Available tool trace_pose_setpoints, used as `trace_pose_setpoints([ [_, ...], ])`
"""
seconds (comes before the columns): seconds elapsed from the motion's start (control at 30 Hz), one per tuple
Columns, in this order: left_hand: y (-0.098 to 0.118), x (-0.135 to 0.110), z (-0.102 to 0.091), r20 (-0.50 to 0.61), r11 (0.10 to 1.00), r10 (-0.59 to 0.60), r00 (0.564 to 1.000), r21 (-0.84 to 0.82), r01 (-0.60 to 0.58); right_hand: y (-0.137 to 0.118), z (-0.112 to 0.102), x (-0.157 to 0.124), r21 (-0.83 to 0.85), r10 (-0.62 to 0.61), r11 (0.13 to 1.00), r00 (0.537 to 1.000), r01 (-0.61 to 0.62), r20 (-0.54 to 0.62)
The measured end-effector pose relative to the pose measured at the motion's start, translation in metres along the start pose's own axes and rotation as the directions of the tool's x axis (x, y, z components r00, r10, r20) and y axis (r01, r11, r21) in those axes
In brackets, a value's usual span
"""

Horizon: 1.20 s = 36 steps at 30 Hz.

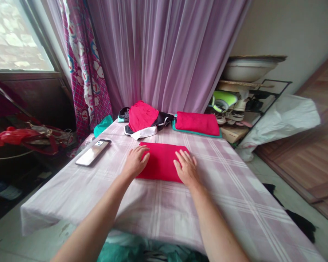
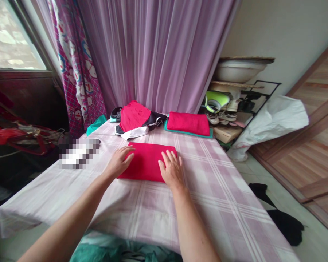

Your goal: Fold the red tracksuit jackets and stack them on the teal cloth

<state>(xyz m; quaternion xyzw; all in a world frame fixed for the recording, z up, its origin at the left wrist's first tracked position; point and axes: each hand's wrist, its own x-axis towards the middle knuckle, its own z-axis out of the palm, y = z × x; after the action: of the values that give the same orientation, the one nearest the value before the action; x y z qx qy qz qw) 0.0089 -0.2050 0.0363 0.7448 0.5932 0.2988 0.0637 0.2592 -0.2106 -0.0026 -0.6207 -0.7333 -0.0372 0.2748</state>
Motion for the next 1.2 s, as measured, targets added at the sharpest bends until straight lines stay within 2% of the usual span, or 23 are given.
trace_pose_setpoints([
  [0.07,0.010,0.004,0.010,0.098,0.996,-0.028,0.995,0.085,0.020,-0.004,-0.001,-0.003,-0.043,0.025,0.999,0.992,-0.020,0.128],
  [0.13,0.009,0.001,0.020,0.168,0.990,-0.082,0.982,0.130,0.060,0.000,-0.004,-0.005,-0.073,0.085,0.995,0.983,-0.073,0.163],
  [0.2,-0.001,-0.005,0.027,0.182,0.989,-0.096,0.979,0.125,0.074,0.010,-0.011,-0.007,-0.096,0.165,0.984,0.974,-0.151,0.156],
  [0.27,-0.015,-0.013,0.028,0.141,0.990,-0.097,0.985,0.119,0.080,0.019,-0.020,-0.008,-0.139,0.270,0.959,0.948,-0.248,0.171],
  [0.33,-0.025,-0.020,0.024,0.068,0.974,-0.166,0.984,0.164,0.154,0.023,-0.030,-0.010,-0.198,0.363,0.925,0.905,-0.324,0.219],
  [0.43,-0.030,-0.029,0.013,0.008,0.907,-0.339,0.941,0.268,0.324,0.023,-0.041,-0.009,-0.234,0.443,0.893,0.838,-0.384,0.318],
  [0.57,-0.023,-0.027,0.000,0.101,0.897,-0.382,0.919,0.279,0.343,0.021,-0.049,0.001,-0.185,0.467,0.882,0.755,-0.433,0.460],
  [0.63,-0.019,-0.021,-0.004,0.157,0.895,-0.413,0.897,0.250,0.369,0.020,-0.050,0.008,-0.168,0.447,0.890,0.739,-0.424,0.504],
  [0.7,-0.016,-0.014,-0.005,0.205,0.882,-0.460,0.864,0.215,0.419,0.018,-0.050,0.012,-0.157,0.432,0.897,0.748,-0.413,0.503],
  [0.77,-0.015,-0.008,-0.004,0.217,0.876,-0.482,0.849,0.156,0.457,0.013,-0.050,0.013,-0.146,0.416,0.907,0.789,-0.395,0.452],
  [0.9,-0.008,0.001,0.001,0.110,0.903,-0.422,0.900,-0.034,0.427,-0.002,-0.048,0.018,-0.138,0.306,0.951,0.910,-0.278,0.279],
  [1.0,0.003,0.015,0.004,0.015,0.926,-0.362,0.932,-0.110,0.361,-0.007,-0.050,0.033,-0.136,0.199,0.975,0.958,-0.173,0.207],
  [1.1,0.018,0.046,0.003,-0.061,0.948,-0.298,0.953,-0.139,0.287,0.002,-0.057,0.063,-0.133,0.145,0.983,0.980,-0.127,0.135],
  [1.2,0.040,0.097,0.001,-0.130,0.966,-0.216,0.968,-0.172,0.193,0.025,-0.071,0.106,-0.140,0.124,0.982,0.992,-0.125,-0.010],
])
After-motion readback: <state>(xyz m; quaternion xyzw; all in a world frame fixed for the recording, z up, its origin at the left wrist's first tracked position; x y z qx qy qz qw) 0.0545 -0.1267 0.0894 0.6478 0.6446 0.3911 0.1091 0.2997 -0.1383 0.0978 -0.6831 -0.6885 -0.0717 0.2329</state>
